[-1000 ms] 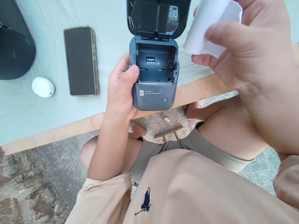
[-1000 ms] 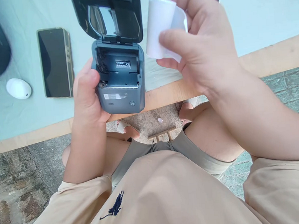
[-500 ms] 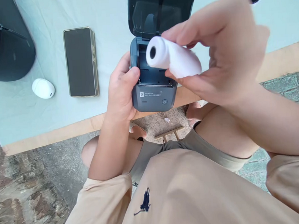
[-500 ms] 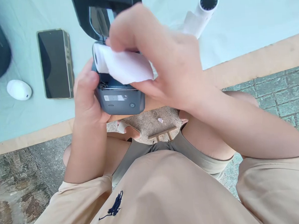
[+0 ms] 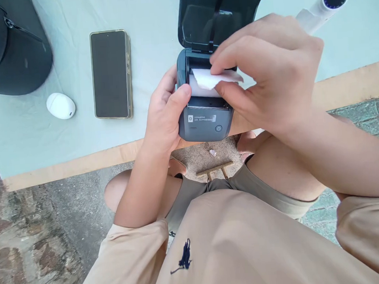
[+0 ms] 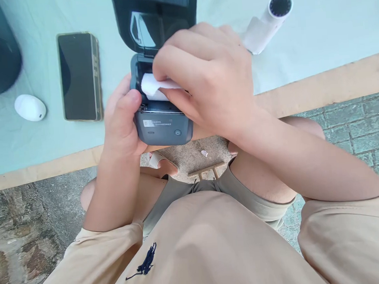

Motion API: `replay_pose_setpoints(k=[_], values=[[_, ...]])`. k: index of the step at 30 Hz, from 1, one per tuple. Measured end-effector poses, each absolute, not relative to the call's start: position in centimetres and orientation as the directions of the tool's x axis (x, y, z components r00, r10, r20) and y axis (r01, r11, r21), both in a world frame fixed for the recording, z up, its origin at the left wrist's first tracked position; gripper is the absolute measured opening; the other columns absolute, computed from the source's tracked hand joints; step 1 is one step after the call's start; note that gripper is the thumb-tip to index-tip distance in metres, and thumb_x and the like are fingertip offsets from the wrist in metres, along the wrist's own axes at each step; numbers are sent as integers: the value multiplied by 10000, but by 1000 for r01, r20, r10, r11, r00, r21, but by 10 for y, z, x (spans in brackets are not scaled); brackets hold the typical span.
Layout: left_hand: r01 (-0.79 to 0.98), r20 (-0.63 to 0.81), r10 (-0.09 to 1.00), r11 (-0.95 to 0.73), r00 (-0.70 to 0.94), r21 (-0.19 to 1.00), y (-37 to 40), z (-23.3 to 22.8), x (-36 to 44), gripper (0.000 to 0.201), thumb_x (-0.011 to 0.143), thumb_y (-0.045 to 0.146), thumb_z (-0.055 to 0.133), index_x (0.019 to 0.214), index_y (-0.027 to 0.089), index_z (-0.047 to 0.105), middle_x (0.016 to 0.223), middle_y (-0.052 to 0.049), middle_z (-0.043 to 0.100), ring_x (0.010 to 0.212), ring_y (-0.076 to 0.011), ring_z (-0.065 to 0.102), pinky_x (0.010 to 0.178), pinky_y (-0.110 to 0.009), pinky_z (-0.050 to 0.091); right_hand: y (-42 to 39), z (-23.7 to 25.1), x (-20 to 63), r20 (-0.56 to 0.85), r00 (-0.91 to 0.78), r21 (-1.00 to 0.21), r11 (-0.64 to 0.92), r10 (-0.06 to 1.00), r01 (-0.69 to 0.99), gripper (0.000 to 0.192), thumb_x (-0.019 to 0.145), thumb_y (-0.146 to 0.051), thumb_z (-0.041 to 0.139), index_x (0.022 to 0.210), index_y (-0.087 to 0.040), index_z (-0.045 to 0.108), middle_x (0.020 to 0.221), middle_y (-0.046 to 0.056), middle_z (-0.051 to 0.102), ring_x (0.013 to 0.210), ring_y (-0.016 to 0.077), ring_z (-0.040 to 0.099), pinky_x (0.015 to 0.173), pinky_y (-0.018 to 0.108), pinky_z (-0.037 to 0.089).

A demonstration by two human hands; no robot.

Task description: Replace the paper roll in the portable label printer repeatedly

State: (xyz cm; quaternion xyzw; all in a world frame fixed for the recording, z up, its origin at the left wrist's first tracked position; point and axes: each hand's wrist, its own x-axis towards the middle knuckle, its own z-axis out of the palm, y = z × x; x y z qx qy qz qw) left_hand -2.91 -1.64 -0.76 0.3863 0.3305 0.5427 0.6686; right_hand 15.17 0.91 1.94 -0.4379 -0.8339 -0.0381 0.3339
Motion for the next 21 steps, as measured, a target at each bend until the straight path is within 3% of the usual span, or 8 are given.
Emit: replay_pose_setpoints(k=[3, 6, 8, 11, 14, 18, 21], values=[[-457, 7, 981, 84, 194, 886, -13, -11, -30, 210, 985, 326, 660, 1105, 156, 688, 1020, -51, 735, 1331, -255, 620, 1181, -394, 507, 6, 14, 156, 731, -432, -146, 740, 528, 656, 151, 965, -265, 465, 933, -209, 602, 886, -24, 691, 837, 139, 645, 765, 298, 362], [-472, 77, 970, 42, 231, 881, -9, -20, -33, 340, 922, 451, 709, 1115, 172, 715, 1019, -79, 739, 1258, -305, 655, 1074, -431, 575, -2, 12, 152, 718, -506, -111, 796, 478, 594, 73, 937, -280, 577, 915, -214, 597, 878, -44, 700, 816, 128, 595, 753, 312, 313], [-468, 82, 966, 44, 245, 883, -6, -28, -36, 392, 868, 463, 756, 1142, 185, 717, 1043, -86, 731, 1239, -322, 662, 1006, -427, 593, -9, 10, 148, 704, -535, -101, 812, 467, 575, 163, 930, -371, 627, 886, -216, 608, 892, -56, 710, 822, 138, 589, 753, 335, 306], [-431, 104, 958, 22, 266, 902, 0, -41, -43, 484, 809, 397, 825, 1251, 259, 684, 1115, -45, 715, 1219, -302, 666, 963, -389, 578, -12, 10, 148, 701, -514, -159, 810, 495, 565, 294, 971, -473, 552, 838, -224, 634, 888, -63, 718, 869, 146, 607, 767, 349, 336], [-416, 182, 932, -38, 313, 909, 3, -49, -47, 722, 690, 441, 916, 1345, 313, 641, 1237, -25, 707, 1182, -309, 671, 960, -385, 574, -9, 13, 155, 705, -460, -235, 790, 539, 566, 219, 960, -384, 569, 840, -213, 634, 925, -54, 730, 921, 135, 627, 797, 332, 397], [-384, 107, 964, -5, 245, 923, 1, -47, -46, 711, 726, 404, 876, 1369, 290, 596, 1223, -24, 708, 1157, -283, 697, 925, -364, 583, -7, 15, 162, 599, -490, -236, 725, 633, 648, 194, 971, -402, 553, 971, -229, 641, 1022, -5, 714, 987, 158, 619, 860, 347, 414], [-360, 64, 974, 19, 217, 933, -2, -41, -44, 781, 701, 389, 888, 1393, 264, 549, 1242, -43, 707, 1241, -311, 678, 896, -342, 590, -13, 15, 162, 547, -510, -204, 696, 664, 688, 215, 961, -443, 569, 1009, -236, 601, 1049, 26, 676, 1011, 200, 602, 828, 356, 404]])
